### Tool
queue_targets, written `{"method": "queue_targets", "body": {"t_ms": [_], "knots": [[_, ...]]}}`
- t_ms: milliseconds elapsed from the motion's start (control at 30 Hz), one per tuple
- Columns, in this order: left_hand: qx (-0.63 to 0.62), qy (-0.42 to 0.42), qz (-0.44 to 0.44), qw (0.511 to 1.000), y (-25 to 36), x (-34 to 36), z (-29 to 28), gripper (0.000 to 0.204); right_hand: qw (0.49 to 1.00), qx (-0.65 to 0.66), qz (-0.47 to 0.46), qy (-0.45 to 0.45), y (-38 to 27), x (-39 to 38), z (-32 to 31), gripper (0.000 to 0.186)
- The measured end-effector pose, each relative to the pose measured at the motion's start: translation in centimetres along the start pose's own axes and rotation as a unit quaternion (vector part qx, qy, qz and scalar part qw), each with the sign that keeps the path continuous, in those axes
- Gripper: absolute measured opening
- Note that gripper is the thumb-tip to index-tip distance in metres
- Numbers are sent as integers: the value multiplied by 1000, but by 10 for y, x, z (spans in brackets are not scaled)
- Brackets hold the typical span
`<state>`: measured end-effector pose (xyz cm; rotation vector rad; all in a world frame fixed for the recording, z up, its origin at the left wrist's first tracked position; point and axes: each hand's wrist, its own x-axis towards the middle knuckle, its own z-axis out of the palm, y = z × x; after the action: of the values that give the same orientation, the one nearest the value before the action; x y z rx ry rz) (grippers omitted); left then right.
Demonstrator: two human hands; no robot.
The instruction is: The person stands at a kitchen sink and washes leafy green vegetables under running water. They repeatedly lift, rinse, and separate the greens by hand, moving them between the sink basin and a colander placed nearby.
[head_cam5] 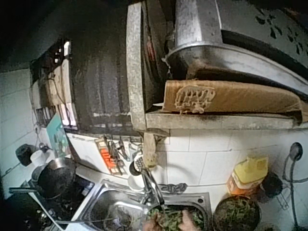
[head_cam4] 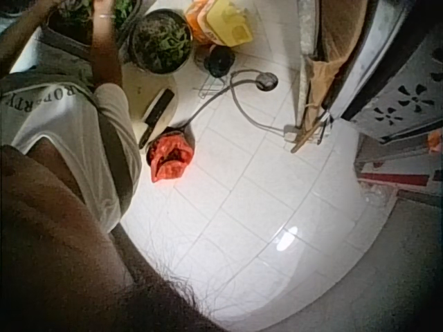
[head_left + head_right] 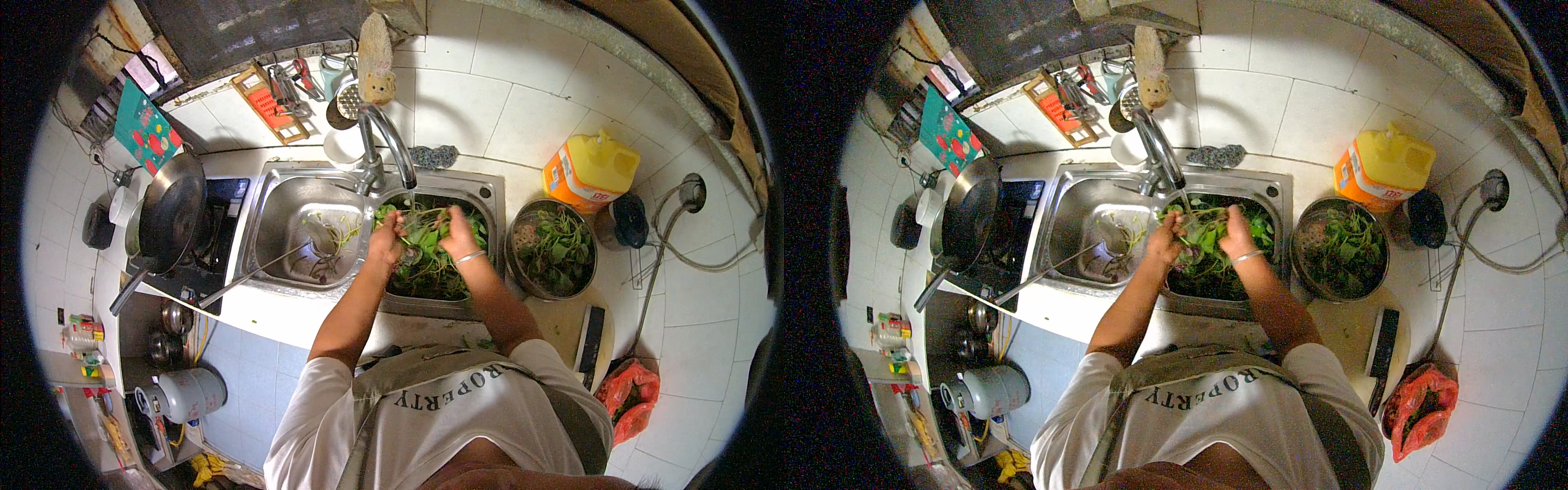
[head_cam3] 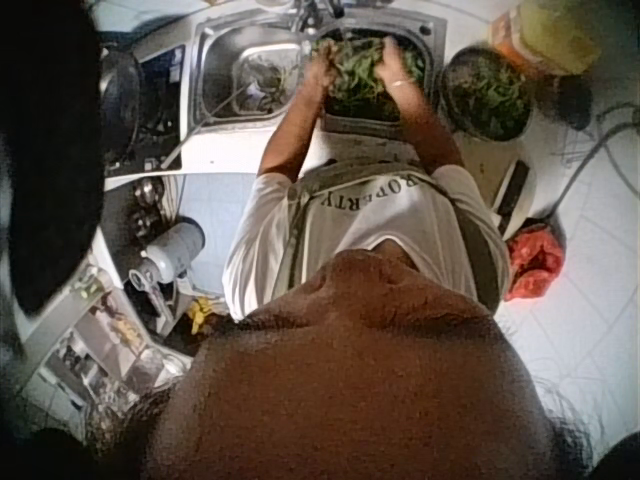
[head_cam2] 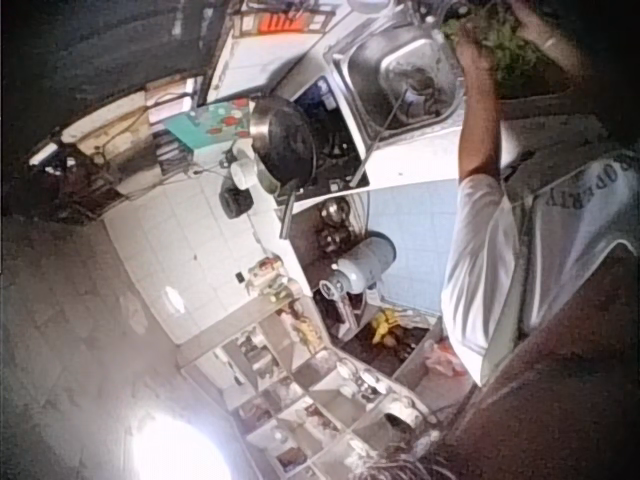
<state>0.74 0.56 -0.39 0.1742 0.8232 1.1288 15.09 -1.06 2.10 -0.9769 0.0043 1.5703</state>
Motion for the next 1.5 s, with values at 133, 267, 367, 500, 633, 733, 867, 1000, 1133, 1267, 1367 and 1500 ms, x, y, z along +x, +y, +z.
{"method": "queue_targets", "body": {"t_ms": [133, 267, 367, 500, 633, 733, 867, 1000, 1133, 1267, 1367, 1500], "knots": [[-16, -76, -18, 997, 16, 10, -9, 12, 972, -155, -130, -123, -13, 7, -10, 10], [57, -26, -13, 998, 17, -4, 1, 20, 957, -181, -167, -153, -11, 3, -5, 7], [212, -98, -49, 971, 15, -9, -3, 30, 946, -229, -162, -162, -2, 2, -10, 8], [357, -76, -62, 929, 14, -24, 17, 36, 888, -361, -201, -201, 5, -13, 0, 8], [256, -77, -4, 964, 1, 4, -3, 26, 707, -581, -354, -192, 19, -15, -1, 9], [196, -76, 21, 977, -4, 4, 0, 20, 682, -636, -347, -101, 17, -18, 4, 10], [106, -75, 44, 991, -2, 0, 7, 18, 912, -349, -215, 25, 17, 28, -25, 16], [-123, -138, -15, 983, 26, 5, -4, 19, 915, -361, -175, -37, 0, 6, -24, 11], [-200, -198, -76, 957, 27, 3, -6, 17, 750, -560, -299, -185, 9, -14, -5, 20], [-171, -224, -57, 958, 23, 1, -7, 18, 716, -583, -323, -206, 17, -12, 0, 19], [-147, -166, -51, 974, 24, -4, -2, 18, 693, -635, -282, -194, 15, -15, 3, 15], [11, -145, -9, 989, 23, -7, 2, 18, 773, -522, -271, -238, 26, 4, -10, 20]]}}
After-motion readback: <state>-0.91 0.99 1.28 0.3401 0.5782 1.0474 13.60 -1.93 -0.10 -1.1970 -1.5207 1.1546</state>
